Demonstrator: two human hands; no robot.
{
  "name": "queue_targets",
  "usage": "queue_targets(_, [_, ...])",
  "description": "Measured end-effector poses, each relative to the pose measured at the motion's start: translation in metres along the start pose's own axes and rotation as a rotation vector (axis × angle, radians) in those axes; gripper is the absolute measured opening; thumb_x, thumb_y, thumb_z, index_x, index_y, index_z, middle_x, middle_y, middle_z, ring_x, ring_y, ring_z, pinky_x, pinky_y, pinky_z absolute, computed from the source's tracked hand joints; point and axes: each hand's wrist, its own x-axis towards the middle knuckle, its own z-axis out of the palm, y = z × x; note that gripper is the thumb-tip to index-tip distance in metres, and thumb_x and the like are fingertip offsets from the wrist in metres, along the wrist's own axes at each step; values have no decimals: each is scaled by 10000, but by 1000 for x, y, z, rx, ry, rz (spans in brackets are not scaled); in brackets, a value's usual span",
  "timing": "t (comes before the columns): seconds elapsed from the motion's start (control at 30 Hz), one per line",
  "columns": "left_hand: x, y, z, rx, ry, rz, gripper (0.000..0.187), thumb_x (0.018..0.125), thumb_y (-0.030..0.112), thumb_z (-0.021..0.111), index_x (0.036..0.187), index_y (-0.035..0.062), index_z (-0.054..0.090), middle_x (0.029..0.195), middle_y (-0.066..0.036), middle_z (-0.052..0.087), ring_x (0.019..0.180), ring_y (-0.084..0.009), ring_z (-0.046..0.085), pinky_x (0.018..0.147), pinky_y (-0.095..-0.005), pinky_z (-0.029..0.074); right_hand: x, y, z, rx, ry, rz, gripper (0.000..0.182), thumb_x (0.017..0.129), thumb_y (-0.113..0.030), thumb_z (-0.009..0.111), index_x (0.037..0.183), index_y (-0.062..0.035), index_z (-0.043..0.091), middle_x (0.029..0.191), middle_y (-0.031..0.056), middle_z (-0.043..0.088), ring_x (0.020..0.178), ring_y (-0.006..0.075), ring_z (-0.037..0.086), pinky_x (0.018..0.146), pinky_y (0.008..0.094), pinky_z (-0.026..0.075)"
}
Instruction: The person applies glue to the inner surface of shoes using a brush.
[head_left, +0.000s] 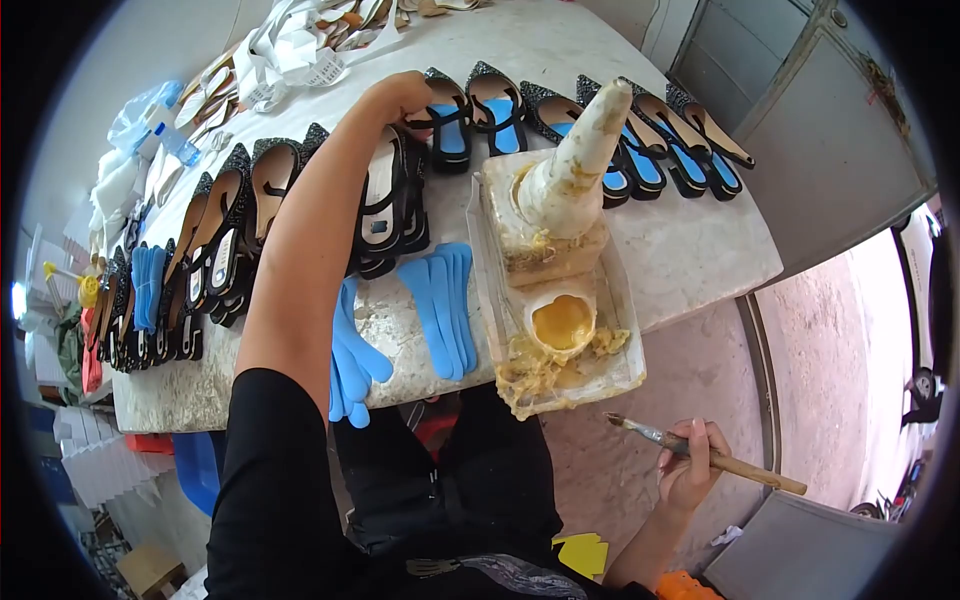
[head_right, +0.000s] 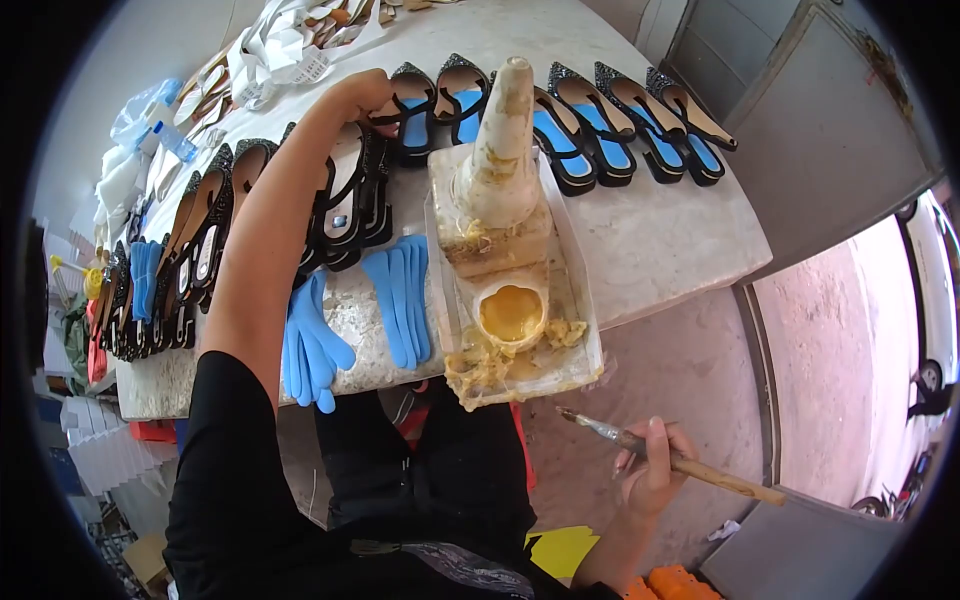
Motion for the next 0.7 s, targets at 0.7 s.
queue_targets(0.7, [-252,-60,33,88,919,-33,959,885,403,730,1479,-140,208,1108,-306,581,975,-370,567,872,-416,483,-40,-33,42,-173,-409,-228,297,992,-206,585,1018,75,677,854,161,672,632,196,600,592,283,518])
